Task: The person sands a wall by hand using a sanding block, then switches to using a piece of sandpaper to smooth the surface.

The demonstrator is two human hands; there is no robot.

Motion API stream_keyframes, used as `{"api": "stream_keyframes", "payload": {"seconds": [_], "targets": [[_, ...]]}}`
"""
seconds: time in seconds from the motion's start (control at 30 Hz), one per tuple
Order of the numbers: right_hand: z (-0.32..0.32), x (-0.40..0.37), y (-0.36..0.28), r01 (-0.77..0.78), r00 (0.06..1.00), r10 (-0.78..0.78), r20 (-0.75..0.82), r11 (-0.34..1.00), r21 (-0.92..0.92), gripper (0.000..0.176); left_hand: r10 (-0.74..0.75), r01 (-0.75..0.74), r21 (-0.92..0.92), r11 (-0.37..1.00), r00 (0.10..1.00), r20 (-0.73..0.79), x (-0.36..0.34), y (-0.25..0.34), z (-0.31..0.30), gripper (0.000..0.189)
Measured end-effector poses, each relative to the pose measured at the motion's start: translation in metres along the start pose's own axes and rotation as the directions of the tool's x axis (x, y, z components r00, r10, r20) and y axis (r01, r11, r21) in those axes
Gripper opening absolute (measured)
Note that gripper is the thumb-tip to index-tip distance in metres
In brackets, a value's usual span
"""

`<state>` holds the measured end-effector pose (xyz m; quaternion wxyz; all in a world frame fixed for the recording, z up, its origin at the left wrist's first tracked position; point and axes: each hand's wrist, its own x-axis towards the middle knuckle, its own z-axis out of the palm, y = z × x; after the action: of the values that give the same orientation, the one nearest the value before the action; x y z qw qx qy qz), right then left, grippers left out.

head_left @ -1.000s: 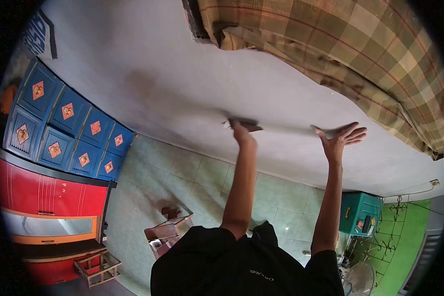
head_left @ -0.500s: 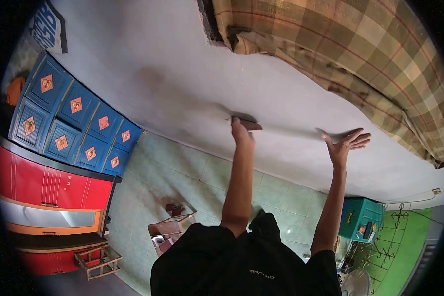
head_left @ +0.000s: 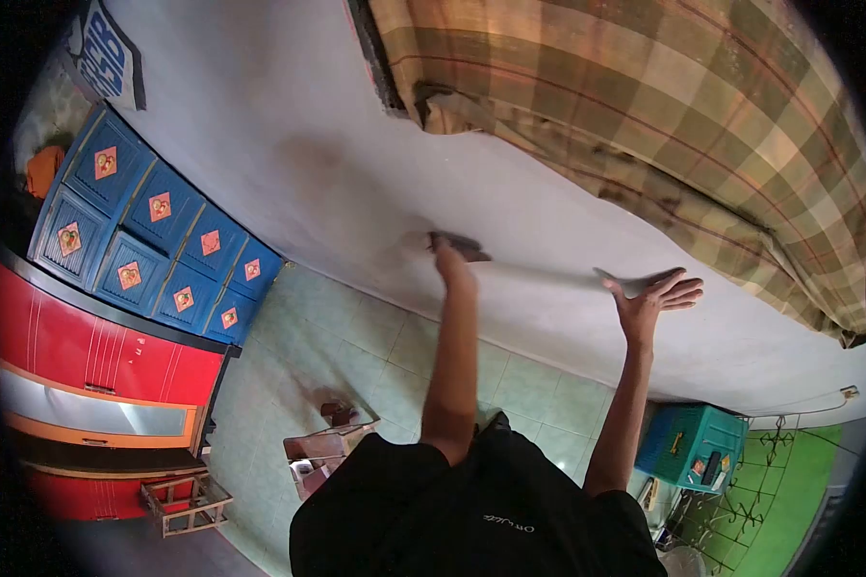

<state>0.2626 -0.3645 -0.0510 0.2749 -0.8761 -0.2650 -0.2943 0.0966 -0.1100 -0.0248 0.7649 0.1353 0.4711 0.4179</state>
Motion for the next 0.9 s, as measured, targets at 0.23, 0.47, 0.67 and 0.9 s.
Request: {"api": "stream_keyframes", "payload": {"seconds": [0.23, 0.47, 0.67, 0.9], "targets": [[0.002, -0.003, 0.000, -0.005, 1.000, 0.005, -0.006, 1.000, 0.020, 0.140, 0.200, -0.202, -0.012, 0.979, 0.963, 0.181, 0.057, -0.057, -0.037, 0.041], [-0.001, -0.004, 0.002, -0.005, 0.999, 0.003, 0.042, 0.999, 0.038, 0.141, 0.753, -0.887, 0.372, 0.274, 0.438, 0.490, -0.022, -0.071, 0.003, 0.053], [-0.002, -0.007, -0.002, -0.040, 0.998, 0.038, 0.044, 0.999, 0.032, 0.141, 0.411, -0.851, 0.411, -0.326, 0.263, 0.873, 0.069, -0.108, -0.111, 0.051], [-0.003, -0.003, -0.015, -0.088, 0.996, 0.088, -0.001, 0.994, 0.067, 0.139, 0.558, -0.942, 0.204, -0.267, 0.022, 0.830, 0.003, -0.017, -0.003, 0.056]]}}
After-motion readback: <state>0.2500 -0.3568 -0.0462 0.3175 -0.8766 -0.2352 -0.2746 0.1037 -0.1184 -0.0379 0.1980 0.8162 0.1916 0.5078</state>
